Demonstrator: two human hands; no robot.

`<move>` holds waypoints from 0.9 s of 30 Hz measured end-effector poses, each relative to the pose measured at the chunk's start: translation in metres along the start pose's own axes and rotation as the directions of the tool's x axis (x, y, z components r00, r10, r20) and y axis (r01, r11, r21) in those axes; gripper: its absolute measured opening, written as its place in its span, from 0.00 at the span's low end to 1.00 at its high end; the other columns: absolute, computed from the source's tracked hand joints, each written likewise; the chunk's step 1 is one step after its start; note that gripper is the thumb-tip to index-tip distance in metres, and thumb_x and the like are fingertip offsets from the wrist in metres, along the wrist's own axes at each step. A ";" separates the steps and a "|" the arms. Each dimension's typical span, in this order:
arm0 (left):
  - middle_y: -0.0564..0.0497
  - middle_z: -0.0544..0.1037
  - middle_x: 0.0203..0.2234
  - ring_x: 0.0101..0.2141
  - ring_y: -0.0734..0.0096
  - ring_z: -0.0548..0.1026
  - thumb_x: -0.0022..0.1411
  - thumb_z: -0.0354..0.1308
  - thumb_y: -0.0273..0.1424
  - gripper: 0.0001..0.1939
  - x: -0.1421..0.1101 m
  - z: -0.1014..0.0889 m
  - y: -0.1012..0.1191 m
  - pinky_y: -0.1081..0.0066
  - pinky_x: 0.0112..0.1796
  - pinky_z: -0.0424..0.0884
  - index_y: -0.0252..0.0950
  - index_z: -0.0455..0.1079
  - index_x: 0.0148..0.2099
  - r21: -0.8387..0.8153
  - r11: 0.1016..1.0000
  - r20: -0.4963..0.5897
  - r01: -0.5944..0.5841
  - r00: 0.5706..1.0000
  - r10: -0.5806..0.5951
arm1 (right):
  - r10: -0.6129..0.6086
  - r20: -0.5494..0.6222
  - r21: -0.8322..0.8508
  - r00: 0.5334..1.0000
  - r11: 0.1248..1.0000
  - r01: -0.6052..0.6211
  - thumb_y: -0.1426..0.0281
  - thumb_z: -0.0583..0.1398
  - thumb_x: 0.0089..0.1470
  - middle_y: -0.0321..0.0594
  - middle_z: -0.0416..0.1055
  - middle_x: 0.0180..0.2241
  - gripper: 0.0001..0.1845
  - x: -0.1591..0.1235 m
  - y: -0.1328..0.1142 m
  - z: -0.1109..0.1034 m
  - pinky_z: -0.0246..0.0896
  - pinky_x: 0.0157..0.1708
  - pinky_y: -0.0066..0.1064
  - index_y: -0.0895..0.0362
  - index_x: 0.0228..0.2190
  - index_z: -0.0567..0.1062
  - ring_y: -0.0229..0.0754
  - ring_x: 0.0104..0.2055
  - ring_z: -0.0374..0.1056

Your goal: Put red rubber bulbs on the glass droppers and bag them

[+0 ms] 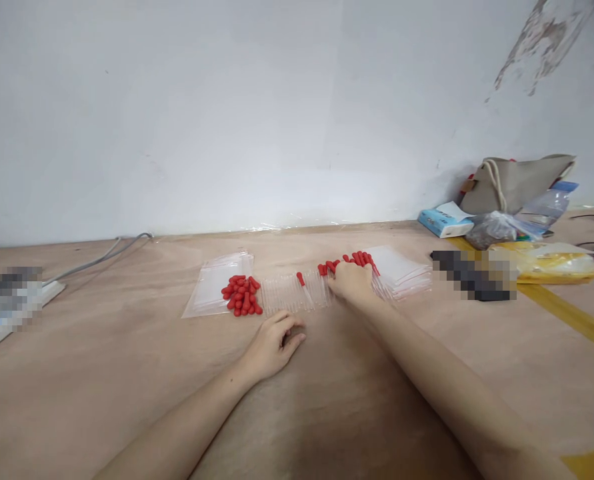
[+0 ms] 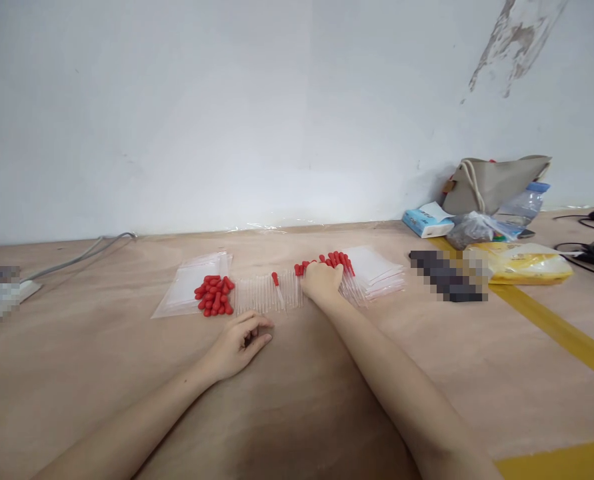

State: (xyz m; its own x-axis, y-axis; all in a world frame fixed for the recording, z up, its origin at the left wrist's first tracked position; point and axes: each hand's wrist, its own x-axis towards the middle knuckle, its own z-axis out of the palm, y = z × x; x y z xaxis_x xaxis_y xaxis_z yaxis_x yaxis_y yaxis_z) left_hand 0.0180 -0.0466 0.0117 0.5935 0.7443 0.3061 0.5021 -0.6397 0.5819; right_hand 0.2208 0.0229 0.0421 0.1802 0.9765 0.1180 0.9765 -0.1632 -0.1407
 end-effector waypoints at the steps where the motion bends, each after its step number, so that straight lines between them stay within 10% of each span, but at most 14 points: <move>1: 0.50 0.68 0.30 0.30 0.73 0.66 0.58 0.50 0.28 0.08 0.000 0.000 0.000 0.73 0.31 0.64 0.36 0.68 0.39 0.001 1.000 0.004 0.000 1.000 0.000 | 0.006 0.022 0.005 1.000 1.000 -0.007 0.64 0.51 0.50 0.51 0.72 0.31 0.16 0.002 -0.002 -0.001 0.45 0.37 0.41 0.60 0.29 0.74 0.49 0.34 0.67; 12: 0.50 0.68 0.31 0.30 0.72 0.66 0.58 0.50 0.28 0.08 0.001 0.000 0.001 0.73 0.31 0.64 0.35 0.67 0.40 0.008 1.000 0.014 -0.001 1.000 0.001 | 0.050 0.191 0.158 0.980 0.984 -0.081 0.64 0.52 0.46 0.51 0.70 0.36 0.14 0.011 0.006 -0.015 0.52 0.37 0.40 0.59 0.31 0.73 0.51 0.39 0.65; 21: 0.50 0.68 0.30 0.29 0.74 0.66 0.58 0.50 0.28 0.08 0.000 0.000 0.000 0.73 0.31 0.64 0.36 0.67 0.40 0.015 1.000 -0.001 -0.009 1.000 0.009 | -0.186 0.255 0.532 0.949 0.846 0.023 0.66 0.47 0.51 0.42 0.68 0.24 0.16 0.005 0.049 -0.033 0.56 0.28 0.28 0.59 0.17 0.65 0.37 0.26 0.62; 27: 0.50 0.68 0.31 0.28 0.74 0.66 0.58 0.50 0.28 0.08 0.000 0.002 -0.002 0.73 0.30 0.64 0.36 0.67 0.40 0.019 1.000 -0.011 -0.014 1.000 0.014 | -0.329 -0.002 0.719 0.944 0.656 0.230 0.65 0.51 0.51 0.38 0.68 0.26 0.11 -0.020 0.062 -0.015 0.57 0.27 0.27 0.58 0.32 0.68 0.36 0.27 0.62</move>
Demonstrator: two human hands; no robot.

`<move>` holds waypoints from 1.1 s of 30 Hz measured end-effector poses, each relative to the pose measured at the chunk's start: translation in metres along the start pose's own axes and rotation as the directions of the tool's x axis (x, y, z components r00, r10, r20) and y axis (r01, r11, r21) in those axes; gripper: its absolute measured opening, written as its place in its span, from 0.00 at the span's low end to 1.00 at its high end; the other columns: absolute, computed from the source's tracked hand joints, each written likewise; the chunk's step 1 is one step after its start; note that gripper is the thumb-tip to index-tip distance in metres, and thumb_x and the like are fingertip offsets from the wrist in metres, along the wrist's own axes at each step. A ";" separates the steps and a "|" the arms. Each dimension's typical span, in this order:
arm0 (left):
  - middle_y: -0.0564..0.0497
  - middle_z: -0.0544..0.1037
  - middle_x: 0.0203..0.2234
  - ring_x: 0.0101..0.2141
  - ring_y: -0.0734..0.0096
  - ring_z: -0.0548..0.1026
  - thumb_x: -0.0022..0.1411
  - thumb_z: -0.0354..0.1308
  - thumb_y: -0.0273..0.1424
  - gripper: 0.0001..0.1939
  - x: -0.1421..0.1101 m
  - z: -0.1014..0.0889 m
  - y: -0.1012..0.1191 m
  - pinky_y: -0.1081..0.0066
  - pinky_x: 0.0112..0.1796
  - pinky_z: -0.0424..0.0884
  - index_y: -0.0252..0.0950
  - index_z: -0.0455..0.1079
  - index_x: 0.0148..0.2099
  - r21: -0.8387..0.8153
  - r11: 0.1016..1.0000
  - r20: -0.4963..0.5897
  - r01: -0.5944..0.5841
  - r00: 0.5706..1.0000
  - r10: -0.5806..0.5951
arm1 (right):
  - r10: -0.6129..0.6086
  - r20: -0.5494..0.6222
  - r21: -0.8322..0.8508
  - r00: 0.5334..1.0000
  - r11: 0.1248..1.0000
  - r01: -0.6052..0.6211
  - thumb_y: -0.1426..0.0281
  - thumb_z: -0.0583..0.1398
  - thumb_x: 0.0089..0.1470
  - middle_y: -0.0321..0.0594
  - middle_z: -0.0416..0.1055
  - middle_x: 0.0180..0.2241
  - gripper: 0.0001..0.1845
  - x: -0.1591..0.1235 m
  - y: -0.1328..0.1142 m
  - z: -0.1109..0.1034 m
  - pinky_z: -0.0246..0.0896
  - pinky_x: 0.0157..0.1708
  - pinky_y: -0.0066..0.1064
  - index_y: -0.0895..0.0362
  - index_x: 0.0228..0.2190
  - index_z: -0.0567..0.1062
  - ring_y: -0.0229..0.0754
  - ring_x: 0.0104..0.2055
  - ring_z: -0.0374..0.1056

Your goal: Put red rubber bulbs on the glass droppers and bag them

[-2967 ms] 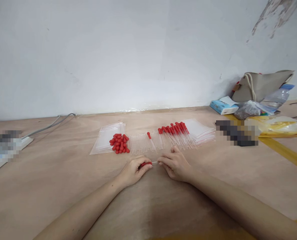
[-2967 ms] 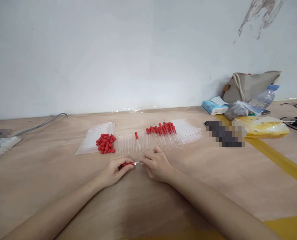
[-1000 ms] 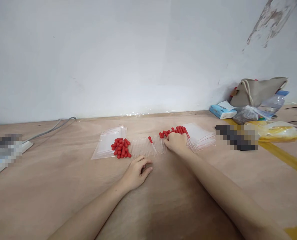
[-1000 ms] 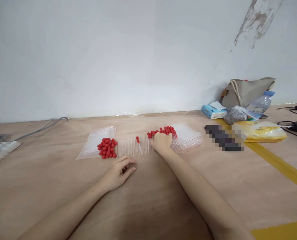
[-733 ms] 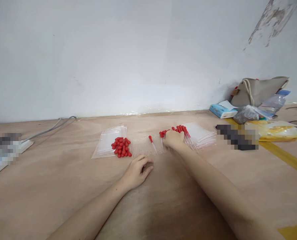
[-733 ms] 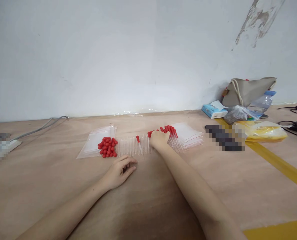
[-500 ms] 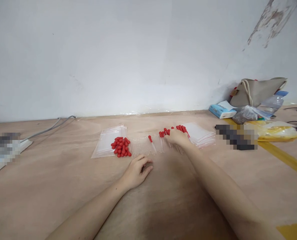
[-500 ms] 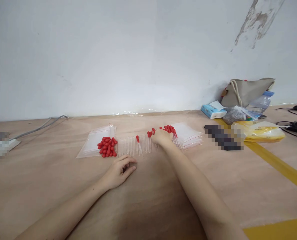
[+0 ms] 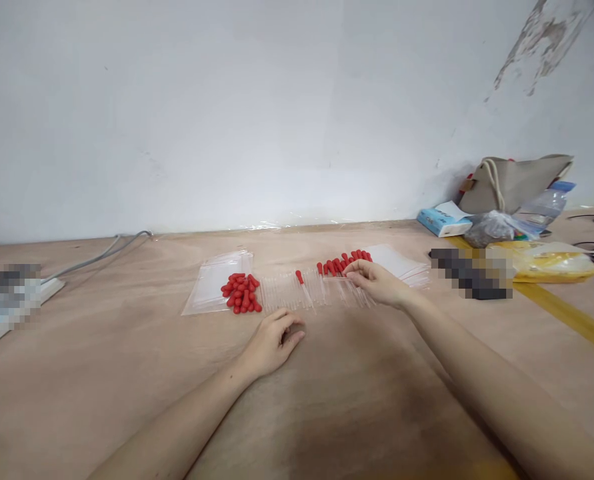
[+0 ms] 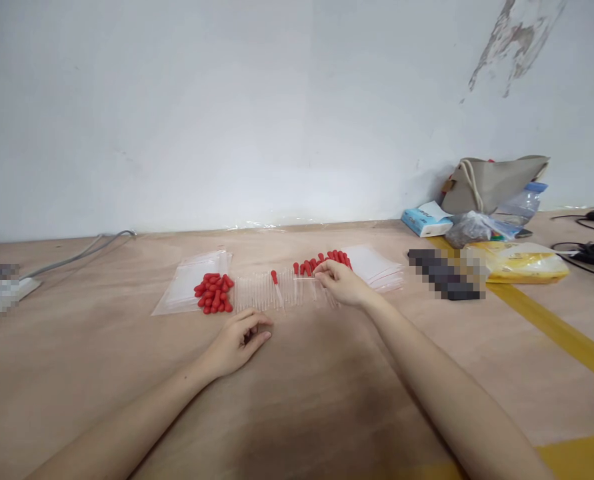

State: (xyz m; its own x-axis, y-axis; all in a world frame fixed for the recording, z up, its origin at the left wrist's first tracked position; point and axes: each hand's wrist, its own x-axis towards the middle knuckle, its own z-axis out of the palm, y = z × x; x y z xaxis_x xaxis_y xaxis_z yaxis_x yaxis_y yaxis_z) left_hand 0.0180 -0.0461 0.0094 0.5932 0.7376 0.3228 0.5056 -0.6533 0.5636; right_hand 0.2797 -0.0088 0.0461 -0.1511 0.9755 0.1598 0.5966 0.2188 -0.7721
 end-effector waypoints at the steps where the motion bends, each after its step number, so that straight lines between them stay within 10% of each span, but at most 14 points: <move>1: 0.50 0.69 0.31 0.28 0.74 0.66 0.58 0.50 0.28 0.08 0.000 0.000 0.000 0.73 0.30 0.64 0.36 0.67 0.40 -0.001 1.000 -0.002 -0.002 1.000 0.002 | -0.053 -0.040 -0.014 0.998 0.999 0.052 0.66 0.51 0.51 0.39 0.69 0.29 0.12 -0.003 0.003 0.005 0.58 0.29 0.28 0.58 0.35 0.68 0.37 0.29 0.63; 13: 0.50 0.68 0.30 0.30 0.73 0.67 0.59 0.50 0.29 0.06 0.000 -0.004 0.000 0.72 0.33 0.64 0.36 0.68 0.35 0.110 0.994 -0.158 -0.014 0.987 0.032 | -0.302 -0.233 -0.489 0.924 0.858 0.157 0.72 0.47 0.55 0.40 0.71 0.31 0.10 -0.037 0.011 0.042 0.49 0.34 0.33 0.57 0.34 0.67 0.41 0.33 0.65; 20: 0.46 0.69 0.36 0.38 0.64 0.66 0.56 0.51 0.34 0.10 0.027 -0.089 -0.040 0.63 0.42 0.61 0.34 0.68 0.37 0.351 0.829 -0.454 0.435 0.853 -0.256 | -0.366 -0.184 -0.573 0.912 0.794 0.203 0.73 0.47 0.55 0.41 0.71 0.31 0.09 -0.040 0.006 0.058 0.46 0.33 0.33 0.58 0.33 0.66 0.42 0.31 0.65; 24: 0.45 0.72 0.31 0.33 0.62 0.69 0.50 0.57 0.37 0.13 0.043 -0.119 -0.068 0.63 0.35 0.63 0.32 0.70 0.33 0.345 0.773 -0.342 0.532 0.838 -0.425 | -0.368 -0.184 -0.575 0.911 0.793 0.204 0.74 0.47 0.55 0.40 0.71 0.31 0.09 -0.039 0.006 0.058 0.46 0.34 0.32 0.57 0.33 0.66 0.41 0.32 0.65; 33: 0.46 0.75 0.26 0.28 0.62 0.72 0.49 0.56 0.41 0.13 0.042 -0.112 -0.080 0.68 0.28 0.61 0.36 0.67 0.26 0.295 0.738 -0.298 0.607 0.792 -0.533 | -0.364 -0.177 -0.547 0.914 0.809 0.216 0.73 0.47 0.56 0.40 0.71 0.32 0.10 -0.038 0.009 0.059 0.47 0.34 0.32 0.57 0.33 0.67 0.40 0.31 0.65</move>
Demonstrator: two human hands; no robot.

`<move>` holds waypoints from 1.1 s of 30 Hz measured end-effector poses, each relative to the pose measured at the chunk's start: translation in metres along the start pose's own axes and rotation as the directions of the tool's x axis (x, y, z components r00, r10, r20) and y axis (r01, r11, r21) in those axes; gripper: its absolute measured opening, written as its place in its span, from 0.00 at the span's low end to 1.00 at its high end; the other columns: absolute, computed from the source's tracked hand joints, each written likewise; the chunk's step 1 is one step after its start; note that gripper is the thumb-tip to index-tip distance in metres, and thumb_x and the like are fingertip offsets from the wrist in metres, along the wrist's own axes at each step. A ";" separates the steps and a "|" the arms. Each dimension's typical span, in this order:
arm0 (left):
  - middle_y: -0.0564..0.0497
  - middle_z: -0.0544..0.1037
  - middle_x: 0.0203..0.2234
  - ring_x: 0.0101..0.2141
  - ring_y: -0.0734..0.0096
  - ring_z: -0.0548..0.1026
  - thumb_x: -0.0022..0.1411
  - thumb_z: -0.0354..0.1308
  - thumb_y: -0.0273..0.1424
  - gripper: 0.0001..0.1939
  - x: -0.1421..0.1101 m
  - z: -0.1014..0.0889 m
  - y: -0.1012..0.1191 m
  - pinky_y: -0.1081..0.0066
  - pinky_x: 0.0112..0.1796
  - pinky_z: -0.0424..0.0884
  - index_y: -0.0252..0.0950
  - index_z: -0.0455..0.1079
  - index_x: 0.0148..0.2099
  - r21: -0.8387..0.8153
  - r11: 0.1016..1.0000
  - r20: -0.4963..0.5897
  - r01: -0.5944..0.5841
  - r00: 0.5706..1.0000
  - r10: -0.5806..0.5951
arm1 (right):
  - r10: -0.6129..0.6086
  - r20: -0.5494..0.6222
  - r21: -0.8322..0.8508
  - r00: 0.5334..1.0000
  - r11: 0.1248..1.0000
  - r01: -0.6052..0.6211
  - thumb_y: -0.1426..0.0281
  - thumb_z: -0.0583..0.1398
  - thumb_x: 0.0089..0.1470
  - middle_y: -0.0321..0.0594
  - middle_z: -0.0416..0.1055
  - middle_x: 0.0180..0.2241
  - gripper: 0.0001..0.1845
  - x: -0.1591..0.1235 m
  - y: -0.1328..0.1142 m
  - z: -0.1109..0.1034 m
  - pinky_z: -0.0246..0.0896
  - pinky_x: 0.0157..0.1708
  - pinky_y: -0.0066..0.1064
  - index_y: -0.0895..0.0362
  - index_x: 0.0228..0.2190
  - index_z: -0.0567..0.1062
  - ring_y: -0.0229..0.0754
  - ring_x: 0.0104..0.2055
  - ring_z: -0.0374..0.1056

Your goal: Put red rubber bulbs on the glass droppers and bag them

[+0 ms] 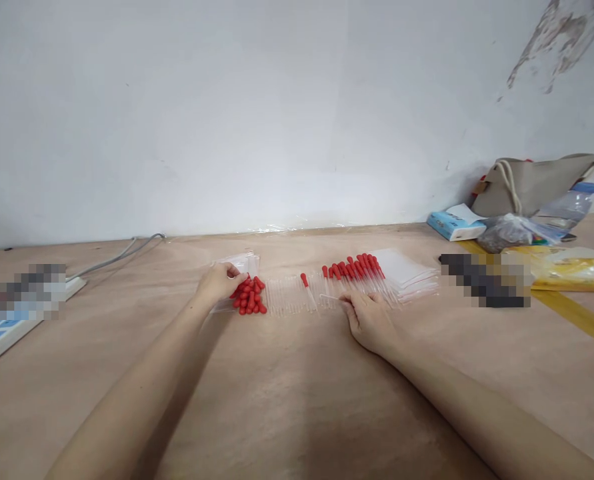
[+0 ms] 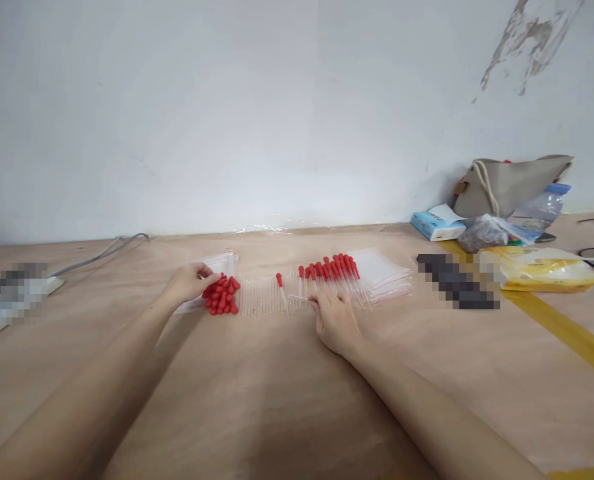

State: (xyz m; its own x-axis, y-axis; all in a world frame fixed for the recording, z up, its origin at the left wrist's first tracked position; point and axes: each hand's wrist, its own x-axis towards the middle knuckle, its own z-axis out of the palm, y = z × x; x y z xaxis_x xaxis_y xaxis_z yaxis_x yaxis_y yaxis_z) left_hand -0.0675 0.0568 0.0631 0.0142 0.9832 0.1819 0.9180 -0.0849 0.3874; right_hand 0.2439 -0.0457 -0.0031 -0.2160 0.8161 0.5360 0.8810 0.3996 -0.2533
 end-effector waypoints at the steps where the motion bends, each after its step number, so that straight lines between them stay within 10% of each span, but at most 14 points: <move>1: 0.46 0.75 0.25 0.28 0.62 0.72 0.49 0.56 0.41 0.12 -0.001 -0.002 0.000 0.68 0.27 0.61 0.37 0.66 0.25 -0.013 1.000 -0.016 -0.005 1.000 0.005 | 0.001 -0.004 0.003 1.000 1.000 -0.001 0.73 0.47 0.56 0.40 0.71 0.32 0.10 0.000 0.001 0.001 0.47 0.34 0.32 0.57 0.33 0.67 0.40 0.31 0.65; 7: 0.47 0.74 0.30 0.31 0.64 0.72 0.56 0.52 0.36 0.07 -0.035 0.000 0.020 0.66 0.31 0.65 0.38 0.64 0.35 -0.214 0.957 -0.214 -0.198 0.965 0.151 | -0.017 -0.058 0.035 0.998 0.999 0.019 0.76 0.46 0.55 0.43 0.71 0.37 0.16 0.000 0.004 0.001 0.49 0.35 0.33 0.57 0.44 0.64 0.42 0.35 0.65; 12: 0.48 0.73 0.37 0.38 0.68 0.71 0.61 0.46 0.33 0.13 -0.092 0.034 0.052 0.68 0.37 0.66 0.38 0.66 0.46 -0.389 0.804 -0.133 -0.450 0.891 0.435 | -0.081 -0.014 0.103 0.997 0.991 0.082 0.75 0.47 0.55 0.41 0.71 0.35 0.13 -0.002 -0.007 -0.006 0.50 0.35 0.33 0.56 0.39 0.67 0.40 0.34 0.64; 18: 0.50 0.74 0.35 0.37 0.70 0.70 0.61 0.47 0.31 0.11 -0.110 0.064 0.062 0.69 0.39 0.66 0.37 0.68 0.42 -0.530 0.753 -0.029 -0.391 0.895 0.444 | -0.152 0.029 0.248 0.988 0.959 0.141 0.73 0.48 0.56 0.38 0.70 0.32 0.10 -0.005 -0.028 -0.010 0.50 0.35 0.31 0.56 0.37 0.68 0.37 0.32 0.64; 33: 0.49 0.73 0.33 0.32 0.71 0.70 0.59 0.51 0.34 0.11 -0.111 0.067 0.060 0.70 0.34 0.66 0.36 0.69 0.41 -0.598 0.725 0.009 -0.341 0.902 0.431 | -0.191 0.071 0.309 0.979 0.937 0.160 0.71 0.48 0.56 0.38 0.72 0.32 0.11 -0.006 -0.030 -0.007 0.49 0.36 0.31 0.55 0.37 0.69 0.35 0.31 0.65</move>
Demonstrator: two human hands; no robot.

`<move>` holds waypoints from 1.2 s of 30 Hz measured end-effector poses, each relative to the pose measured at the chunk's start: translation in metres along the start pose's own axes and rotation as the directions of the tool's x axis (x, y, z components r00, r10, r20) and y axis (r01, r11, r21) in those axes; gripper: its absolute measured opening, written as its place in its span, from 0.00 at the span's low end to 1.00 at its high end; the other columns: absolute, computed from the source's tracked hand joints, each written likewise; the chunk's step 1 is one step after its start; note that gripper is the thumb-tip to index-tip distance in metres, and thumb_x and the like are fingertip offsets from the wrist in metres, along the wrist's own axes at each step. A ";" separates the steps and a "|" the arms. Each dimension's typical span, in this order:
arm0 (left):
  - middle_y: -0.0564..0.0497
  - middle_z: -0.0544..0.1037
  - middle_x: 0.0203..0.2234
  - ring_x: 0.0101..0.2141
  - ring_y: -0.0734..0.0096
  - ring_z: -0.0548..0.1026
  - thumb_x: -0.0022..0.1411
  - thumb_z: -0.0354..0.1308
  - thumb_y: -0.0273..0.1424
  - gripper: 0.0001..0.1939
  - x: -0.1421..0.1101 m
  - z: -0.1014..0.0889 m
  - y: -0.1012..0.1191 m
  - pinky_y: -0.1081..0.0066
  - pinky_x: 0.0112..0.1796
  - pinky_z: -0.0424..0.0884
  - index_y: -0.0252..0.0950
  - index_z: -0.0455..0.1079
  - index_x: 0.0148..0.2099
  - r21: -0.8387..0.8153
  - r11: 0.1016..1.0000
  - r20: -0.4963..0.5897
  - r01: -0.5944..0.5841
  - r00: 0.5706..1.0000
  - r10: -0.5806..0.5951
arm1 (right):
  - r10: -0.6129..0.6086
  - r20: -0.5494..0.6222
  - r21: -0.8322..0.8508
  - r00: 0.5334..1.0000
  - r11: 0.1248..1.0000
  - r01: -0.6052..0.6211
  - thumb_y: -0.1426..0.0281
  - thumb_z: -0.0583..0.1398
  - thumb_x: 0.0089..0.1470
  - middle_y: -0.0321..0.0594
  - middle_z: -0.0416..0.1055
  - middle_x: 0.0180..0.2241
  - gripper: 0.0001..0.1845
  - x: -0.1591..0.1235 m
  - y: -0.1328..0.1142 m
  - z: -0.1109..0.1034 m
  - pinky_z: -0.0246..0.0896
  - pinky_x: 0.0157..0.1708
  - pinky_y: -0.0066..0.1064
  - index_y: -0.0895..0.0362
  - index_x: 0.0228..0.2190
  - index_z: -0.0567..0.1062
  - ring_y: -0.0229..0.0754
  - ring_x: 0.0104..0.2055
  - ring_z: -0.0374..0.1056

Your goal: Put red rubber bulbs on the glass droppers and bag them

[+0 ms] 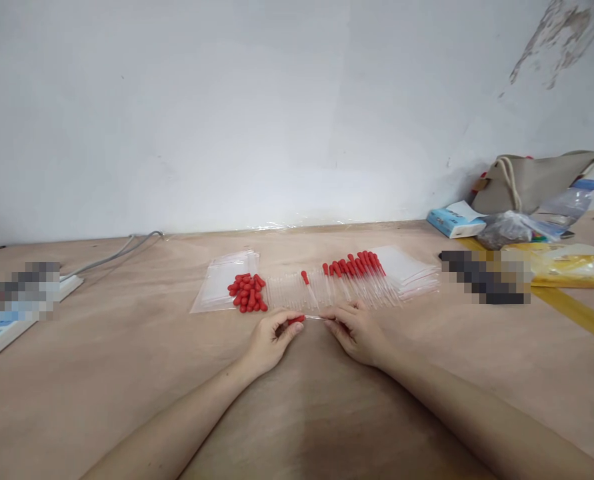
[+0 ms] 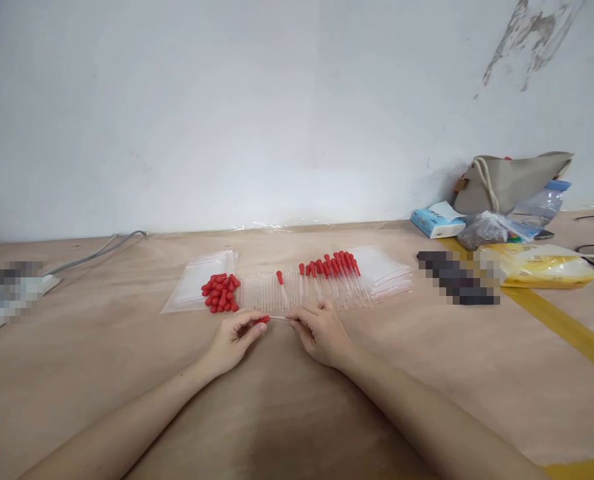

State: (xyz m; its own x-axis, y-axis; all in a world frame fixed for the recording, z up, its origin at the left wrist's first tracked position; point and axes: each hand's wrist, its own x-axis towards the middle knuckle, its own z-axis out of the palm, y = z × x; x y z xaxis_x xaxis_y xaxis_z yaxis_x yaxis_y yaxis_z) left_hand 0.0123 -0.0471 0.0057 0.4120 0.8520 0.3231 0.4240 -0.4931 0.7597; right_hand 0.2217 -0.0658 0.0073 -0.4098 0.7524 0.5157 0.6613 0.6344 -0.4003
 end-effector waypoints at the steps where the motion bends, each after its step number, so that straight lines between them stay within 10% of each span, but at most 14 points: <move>1: 0.49 0.73 0.32 0.32 0.71 0.70 0.59 0.51 0.34 0.11 0.000 0.000 0.000 0.71 0.34 0.66 0.36 0.70 0.40 -0.004 1.000 0.002 -0.011 1.000 0.011 | -0.008 0.006 0.002 1.000 1.000 0.008 0.71 0.48 0.57 0.38 0.72 0.31 0.12 0.000 0.000 0.000 0.48 0.36 0.31 0.55 0.37 0.70 0.35 0.31 0.65; 20: 0.50 0.71 0.26 0.27 0.74 0.68 0.60 0.49 0.32 0.11 -0.006 -0.004 0.010 0.74 0.29 0.64 0.35 0.72 0.36 0.095 0.985 0.104 -0.145 0.985 0.135 | -0.178 0.045 -0.206 0.983 0.961 0.184 0.74 0.50 0.53 0.36 0.69 0.24 0.12 0.000 0.000 -0.001 0.41 0.30 0.32 0.53 0.34 0.73 0.34 0.24 0.59; 36: 0.49 0.70 0.30 0.31 0.73 0.68 0.61 0.48 0.29 0.09 -0.004 -0.004 0.001 0.73 0.33 0.65 0.35 0.68 0.40 0.242 0.919 0.130 -0.312 0.949 0.288 | -0.080 0.165 -0.129 0.983 0.986 0.102 0.72 0.48 0.56 0.36 0.70 0.26 0.12 0.007 -0.008 0.002 0.44 0.33 0.31 0.55 0.33 0.71 0.35 0.28 0.61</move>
State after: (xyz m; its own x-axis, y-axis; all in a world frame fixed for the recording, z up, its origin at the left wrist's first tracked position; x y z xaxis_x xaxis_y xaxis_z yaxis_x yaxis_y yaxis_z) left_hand 0.0076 -0.0504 0.0074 0.6178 0.6433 0.4522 0.4563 -0.7617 0.4600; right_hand 0.2127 -0.0654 0.0127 -0.5591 0.7182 0.4143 0.6915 0.6796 -0.2449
